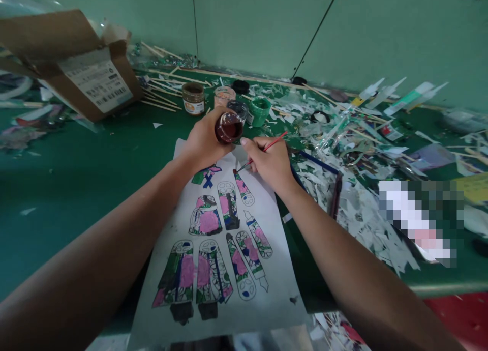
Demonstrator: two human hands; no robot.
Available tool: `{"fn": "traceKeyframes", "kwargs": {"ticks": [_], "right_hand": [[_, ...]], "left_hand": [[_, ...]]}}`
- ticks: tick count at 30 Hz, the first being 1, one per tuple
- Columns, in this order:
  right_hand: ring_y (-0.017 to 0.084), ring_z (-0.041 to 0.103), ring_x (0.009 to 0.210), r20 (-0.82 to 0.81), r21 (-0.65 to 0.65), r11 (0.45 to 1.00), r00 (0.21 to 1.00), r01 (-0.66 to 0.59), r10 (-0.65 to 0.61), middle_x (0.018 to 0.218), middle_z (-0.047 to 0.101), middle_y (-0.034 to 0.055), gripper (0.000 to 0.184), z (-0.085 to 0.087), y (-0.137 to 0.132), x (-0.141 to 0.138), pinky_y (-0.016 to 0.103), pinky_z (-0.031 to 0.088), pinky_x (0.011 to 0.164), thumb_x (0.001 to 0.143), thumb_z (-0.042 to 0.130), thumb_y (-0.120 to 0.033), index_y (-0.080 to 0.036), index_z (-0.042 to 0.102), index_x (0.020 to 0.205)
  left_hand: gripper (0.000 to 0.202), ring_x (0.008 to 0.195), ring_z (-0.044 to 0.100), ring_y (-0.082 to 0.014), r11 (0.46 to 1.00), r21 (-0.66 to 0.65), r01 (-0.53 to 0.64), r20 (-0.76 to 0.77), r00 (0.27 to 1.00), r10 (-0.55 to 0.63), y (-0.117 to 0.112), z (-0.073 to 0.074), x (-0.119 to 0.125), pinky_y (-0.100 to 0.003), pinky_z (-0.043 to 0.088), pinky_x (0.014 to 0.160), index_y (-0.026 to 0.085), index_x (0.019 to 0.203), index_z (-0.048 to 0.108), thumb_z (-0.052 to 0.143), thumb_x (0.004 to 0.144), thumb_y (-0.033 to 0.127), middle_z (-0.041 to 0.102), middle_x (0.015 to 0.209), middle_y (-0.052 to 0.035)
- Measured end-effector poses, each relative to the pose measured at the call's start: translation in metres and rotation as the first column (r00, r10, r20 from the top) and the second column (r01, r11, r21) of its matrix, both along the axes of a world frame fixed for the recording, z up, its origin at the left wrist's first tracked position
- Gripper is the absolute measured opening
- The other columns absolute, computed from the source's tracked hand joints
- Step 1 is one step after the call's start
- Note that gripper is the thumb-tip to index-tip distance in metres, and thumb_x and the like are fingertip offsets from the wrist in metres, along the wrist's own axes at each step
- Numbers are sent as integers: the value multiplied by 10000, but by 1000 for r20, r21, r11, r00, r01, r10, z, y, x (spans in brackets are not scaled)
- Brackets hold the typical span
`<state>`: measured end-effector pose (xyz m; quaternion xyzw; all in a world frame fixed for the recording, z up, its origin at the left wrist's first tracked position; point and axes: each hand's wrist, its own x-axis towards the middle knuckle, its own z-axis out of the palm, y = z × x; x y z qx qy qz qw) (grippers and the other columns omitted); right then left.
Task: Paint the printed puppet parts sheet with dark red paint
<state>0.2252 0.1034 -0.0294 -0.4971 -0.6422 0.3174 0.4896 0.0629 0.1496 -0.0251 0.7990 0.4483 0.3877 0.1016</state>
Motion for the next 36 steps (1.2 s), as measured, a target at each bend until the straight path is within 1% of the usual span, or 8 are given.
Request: {"fn": "traceKeyframes", "kwargs": {"ticks": [3, 8, 12, 15, 19, 22, 31, 36], "right_hand": [[63, 417, 339, 14, 12, 1000, 1000, 11, -11, 340, 411, -73, 460, 0, 0, 1, 227, 357, 436, 860, 586, -331, -214, 426, 444], [75, 448, 315, -132, -101, 995, 991, -10, -4, 365, 482, -48, 477, 1, -2, 1, 229, 349, 379, 866, 536, -552, -212, 526, 533], [64, 466, 340, -139, -139, 990, 990, -35, 15, 381, 484, -40, 524, 3, -2, 1, 215, 367, 391, 848, 537, -602, -204, 525, 507], [64, 458, 339, -149, -154, 988, 989, -9, -14, 382, 463, -53, 497, 3, -2, 0, 214, 364, 382, 849, 557, -569, -209, 514, 508], [62, 435, 333, -105, -91, 996, 994, 21, -30, 361, 450, -66, 452, 2, -2, 0, 216, 372, 399, 838, 623, -445, -216, 469, 481], [60, 415, 332, -51, -68, 997, 998, 40, -44, 349, 445, -69, 448, 1, -2, 0, 217, 369, 413, 848, 618, -375, -216, 451, 464], [76, 425, 325, 6, -40, 997, 998, 67, -66, 341, 432, -66, 449, 1, -1, 0, 230, 338, 408, 858, 595, -328, -220, 427, 456], [67, 423, 330, 15, -31, 997, 998, 65, -64, 342, 435, -70, 469, 2, -1, 0, 222, 330, 413, 853, 611, -361, -214, 423, 449]], "left_hand": [[515, 1063, 633, -268, 1000, -5, -2, -12, 1000, 2, -1, 0, 0, -358, 510, 925, 199, 1116, 557, 758, 642, 168, 658, 1129, -58], [548, 1063, 629, -261, 1000, -8, 0, -10, 1000, 0, -1, 0, 0, -355, 503, 935, 200, 1123, 559, 751, 615, 124, 660, 1130, -46], [555, 1073, 627, -262, 1000, -22, -4, -12, 1000, 4, -1, 2, 0, -352, 495, 948, 199, 1124, 561, 751, 607, 123, 659, 1127, -38], [522, 1087, 624, -265, 1000, -29, -9, -22, 1000, 8, -1, 2, 0, -356, 488, 962, 200, 1117, 556, 743, 631, 154, 657, 1135, -37], [527, 1067, 631, -270, 1000, 9, -6, -18, 1000, 6, 1, -1, 0, -356, 501, 940, 204, 1106, 567, 737, 613, 138, 666, 1134, -49], [563, 1059, 634, -277, 1000, 19, 0, -15, 1000, 0, 3, -2, 0, -360, 512, 927, 200, 1111, 565, 750, 584, 129, 667, 1141, -59], [538, 1114, 602, -286, 1000, -8, 24, -43, 999, -25, 4, -2, -1, -378, 493, 975, 209, 1131, 531, 753, 641, 192, 638, 1166, -65], [544, 1116, 597, -279, 1000, -12, 10, -41, 999, -11, 6, -4, 0, -372, 488, 979, 207, 1127, 533, 753, 629, 187, 633, 1166, -58]]}}
